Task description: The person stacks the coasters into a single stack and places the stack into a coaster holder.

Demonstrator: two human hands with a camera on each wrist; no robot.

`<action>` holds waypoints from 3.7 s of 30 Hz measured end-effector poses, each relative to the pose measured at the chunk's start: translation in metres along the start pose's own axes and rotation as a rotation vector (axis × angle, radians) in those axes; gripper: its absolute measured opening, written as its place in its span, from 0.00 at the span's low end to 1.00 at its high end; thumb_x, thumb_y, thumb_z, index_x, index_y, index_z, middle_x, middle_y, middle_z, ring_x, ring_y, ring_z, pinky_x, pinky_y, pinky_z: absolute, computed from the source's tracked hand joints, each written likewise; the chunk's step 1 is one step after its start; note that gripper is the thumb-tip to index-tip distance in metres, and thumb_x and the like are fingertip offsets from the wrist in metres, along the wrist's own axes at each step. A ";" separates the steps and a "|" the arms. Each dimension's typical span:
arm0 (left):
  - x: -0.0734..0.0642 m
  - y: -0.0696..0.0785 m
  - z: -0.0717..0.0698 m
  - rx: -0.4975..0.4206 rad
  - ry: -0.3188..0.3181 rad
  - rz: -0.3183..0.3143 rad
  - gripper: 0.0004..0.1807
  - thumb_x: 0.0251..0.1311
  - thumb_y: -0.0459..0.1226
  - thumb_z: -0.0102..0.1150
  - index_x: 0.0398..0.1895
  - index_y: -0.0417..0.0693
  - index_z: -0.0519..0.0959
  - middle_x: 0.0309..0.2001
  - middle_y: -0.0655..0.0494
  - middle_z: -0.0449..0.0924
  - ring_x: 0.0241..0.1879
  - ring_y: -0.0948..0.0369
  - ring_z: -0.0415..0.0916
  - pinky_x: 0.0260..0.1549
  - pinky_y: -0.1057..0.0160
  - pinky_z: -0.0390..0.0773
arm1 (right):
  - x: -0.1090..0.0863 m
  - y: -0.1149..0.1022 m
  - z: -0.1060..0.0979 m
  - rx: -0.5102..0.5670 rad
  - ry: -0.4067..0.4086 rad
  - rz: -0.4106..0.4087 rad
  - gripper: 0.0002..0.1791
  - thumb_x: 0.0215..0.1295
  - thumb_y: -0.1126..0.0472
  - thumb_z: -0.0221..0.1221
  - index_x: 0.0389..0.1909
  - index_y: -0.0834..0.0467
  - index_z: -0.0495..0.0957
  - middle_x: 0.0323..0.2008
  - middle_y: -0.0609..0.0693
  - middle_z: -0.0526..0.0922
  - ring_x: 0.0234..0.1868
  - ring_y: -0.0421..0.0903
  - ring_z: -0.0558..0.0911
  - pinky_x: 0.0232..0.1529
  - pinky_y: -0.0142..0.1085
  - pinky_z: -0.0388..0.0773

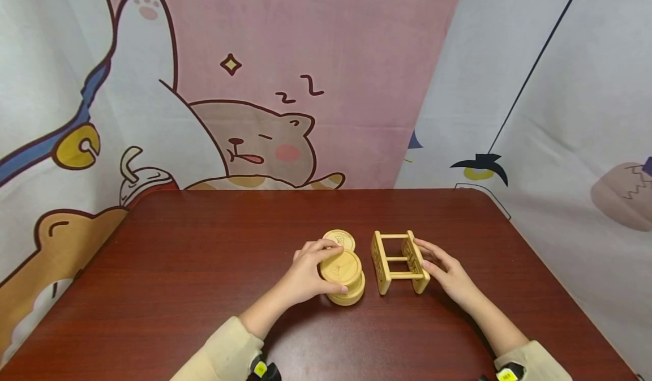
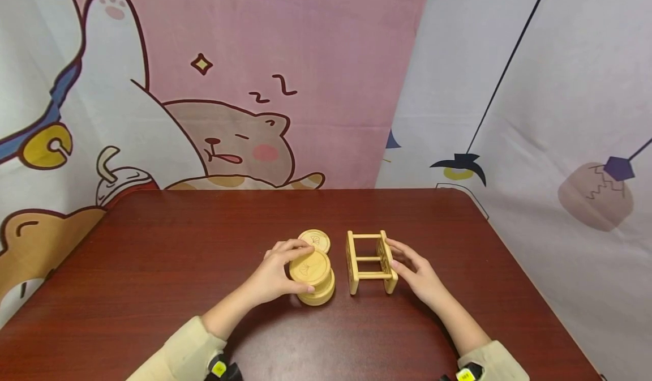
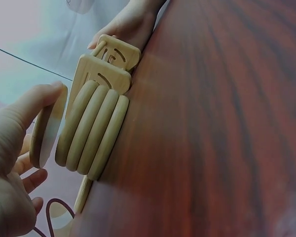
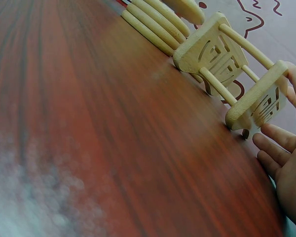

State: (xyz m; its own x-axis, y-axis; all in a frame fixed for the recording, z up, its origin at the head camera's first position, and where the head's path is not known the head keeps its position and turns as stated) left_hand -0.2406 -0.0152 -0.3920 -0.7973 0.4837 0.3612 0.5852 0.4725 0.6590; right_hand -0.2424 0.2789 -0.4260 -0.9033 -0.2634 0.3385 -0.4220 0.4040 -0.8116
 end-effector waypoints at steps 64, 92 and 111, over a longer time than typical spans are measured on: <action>0.004 -0.014 -0.007 0.012 0.026 -0.015 0.39 0.42 0.48 0.76 0.59 0.42 0.76 0.57 0.54 0.73 0.58 0.53 0.65 0.48 0.48 0.59 | -0.001 -0.001 -0.001 -0.031 0.004 0.004 0.25 0.70 0.66 0.52 0.68 0.60 0.65 0.54 0.59 0.77 0.50 0.39 0.77 0.45 0.28 0.71; 0.020 -0.064 -0.010 -0.040 0.081 -0.160 0.34 0.53 0.44 0.69 0.63 0.42 0.72 0.61 0.48 0.70 0.61 0.48 0.62 0.52 0.40 0.55 | -0.001 -0.001 0.000 0.012 -0.002 -0.001 0.25 0.71 0.68 0.51 0.67 0.62 0.64 0.54 0.62 0.76 0.51 0.38 0.76 0.46 0.27 0.71; 0.037 -0.070 0.008 0.124 -0.006 -0.155 0.38 0.50 0.50 0.71 0.65 0.47 0.72 0.62 0.51 0.70 0.59 0.49 0.64 0.47 0.45 0.58 | -0.001 -0.001 0.000 0.005 -0.002 0.005 0.25 0.71 0.67 0.51 0.68 0.61 0.64 0.55 0.62 0.76 0.51 0.37 0.76 0.46 0.27 0.70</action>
State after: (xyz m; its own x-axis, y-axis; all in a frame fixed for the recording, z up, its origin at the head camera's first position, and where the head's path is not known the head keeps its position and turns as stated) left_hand -0.3105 -0.0244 -0.4302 -0.8786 0.4024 0.2571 0.4693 0.6284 0.6203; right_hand -0.2415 0.2790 -0.4252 -0.9053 -0.2628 0.3337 -0.4170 0.4013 -0.8155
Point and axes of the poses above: each hand's wrist, its own x-axis towards the middle knuckle, its own z-axis out of the palm, y = z × x, the point moved 7 cm from there along x, towards the middle knuckle
